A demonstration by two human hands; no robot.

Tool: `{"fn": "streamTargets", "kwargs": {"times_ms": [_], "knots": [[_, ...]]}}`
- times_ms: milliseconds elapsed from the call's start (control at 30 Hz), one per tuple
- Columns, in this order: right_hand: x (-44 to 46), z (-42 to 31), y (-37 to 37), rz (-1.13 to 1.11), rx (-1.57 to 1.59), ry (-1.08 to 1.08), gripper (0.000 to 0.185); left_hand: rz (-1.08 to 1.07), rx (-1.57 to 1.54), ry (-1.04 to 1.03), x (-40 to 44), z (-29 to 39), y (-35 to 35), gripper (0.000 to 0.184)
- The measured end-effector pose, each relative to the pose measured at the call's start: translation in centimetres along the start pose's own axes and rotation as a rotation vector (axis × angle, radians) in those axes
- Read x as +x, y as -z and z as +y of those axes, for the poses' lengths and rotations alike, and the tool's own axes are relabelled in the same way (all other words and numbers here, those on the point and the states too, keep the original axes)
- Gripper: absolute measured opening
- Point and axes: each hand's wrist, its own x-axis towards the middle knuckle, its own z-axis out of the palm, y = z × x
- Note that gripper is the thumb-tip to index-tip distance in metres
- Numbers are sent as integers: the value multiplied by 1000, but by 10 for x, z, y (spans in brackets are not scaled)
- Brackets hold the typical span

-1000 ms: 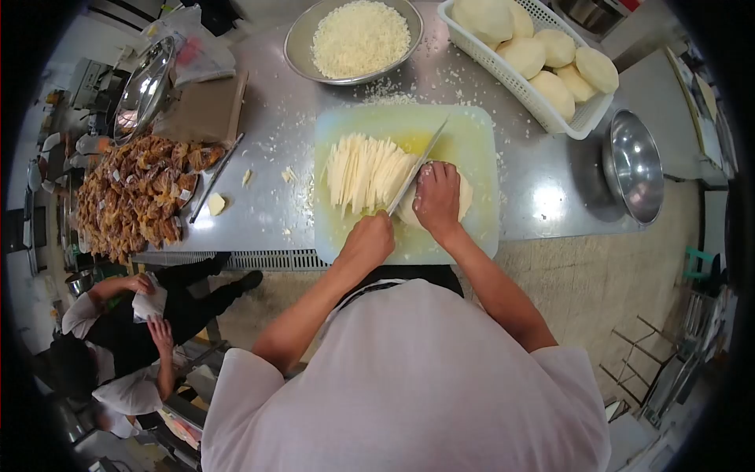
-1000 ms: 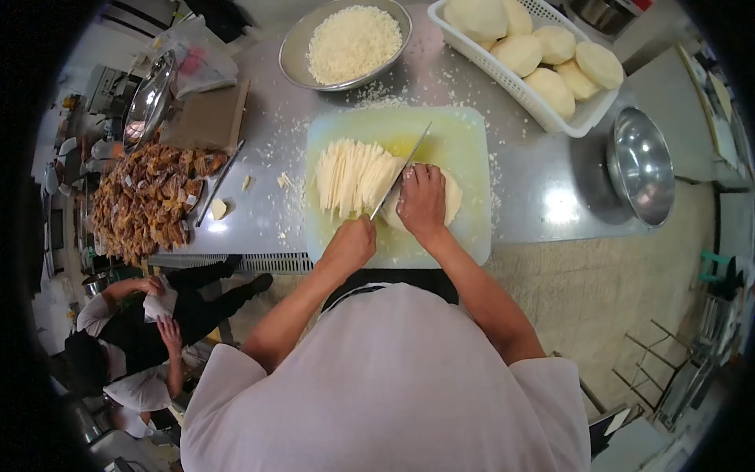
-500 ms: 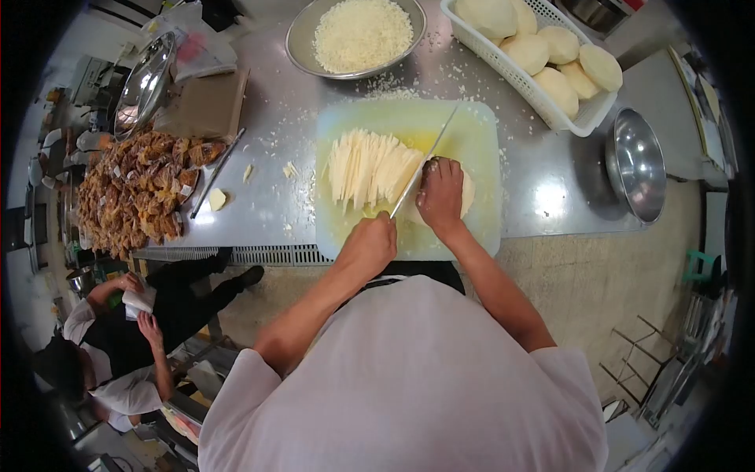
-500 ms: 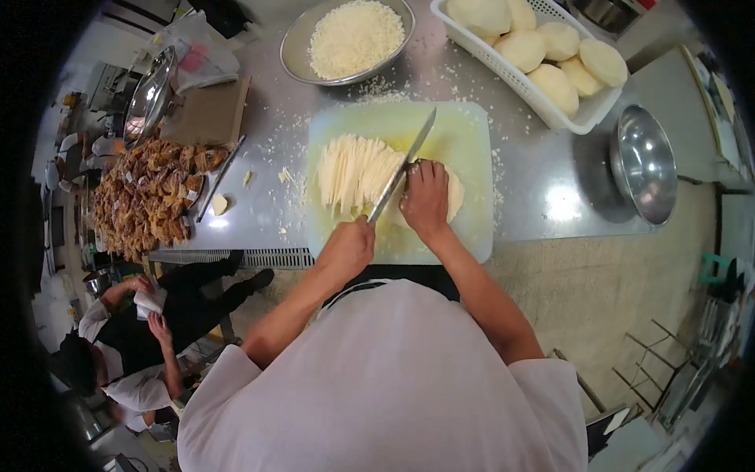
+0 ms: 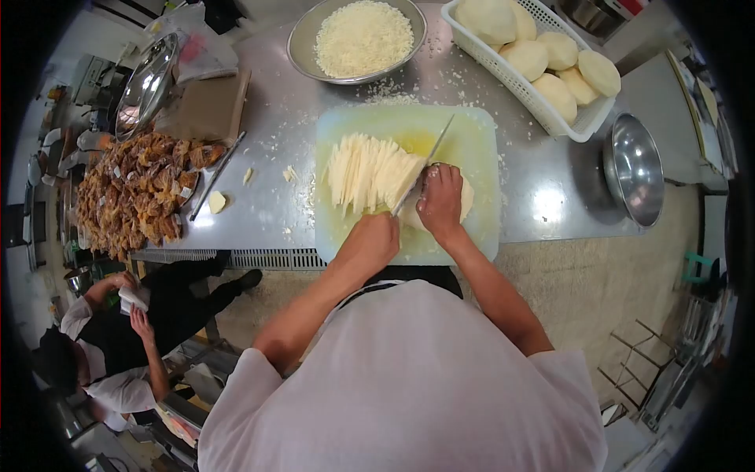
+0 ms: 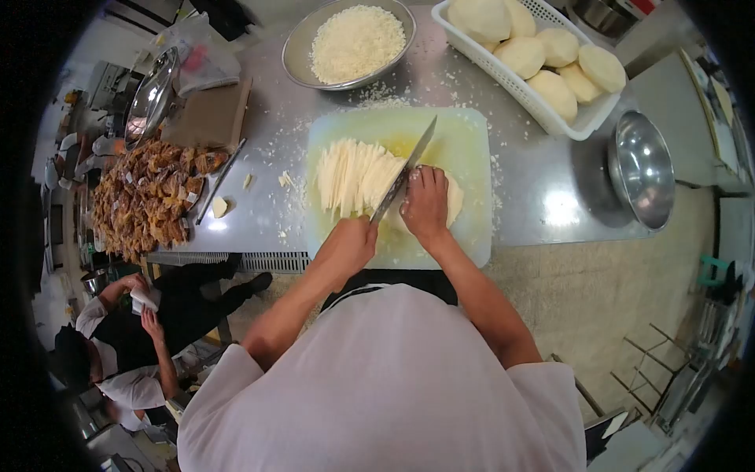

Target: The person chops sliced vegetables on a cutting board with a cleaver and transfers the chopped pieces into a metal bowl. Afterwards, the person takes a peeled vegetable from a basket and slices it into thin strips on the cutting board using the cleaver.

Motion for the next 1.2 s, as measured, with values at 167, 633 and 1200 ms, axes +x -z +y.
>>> {"fn": "streamTargets", "kwargs": {"times_ms": [167,633,1200], "knots": [[-7,-2,2,-11,13,-49,31,14,-19,-15,0,-39,-44,22],[-6,8,16,8,148,10,29,36,-43,39,6,-28,-39,23],[-13,10,8,-4,0,-16,30,-31,-28,71,-3,-15,-39,20]]}}
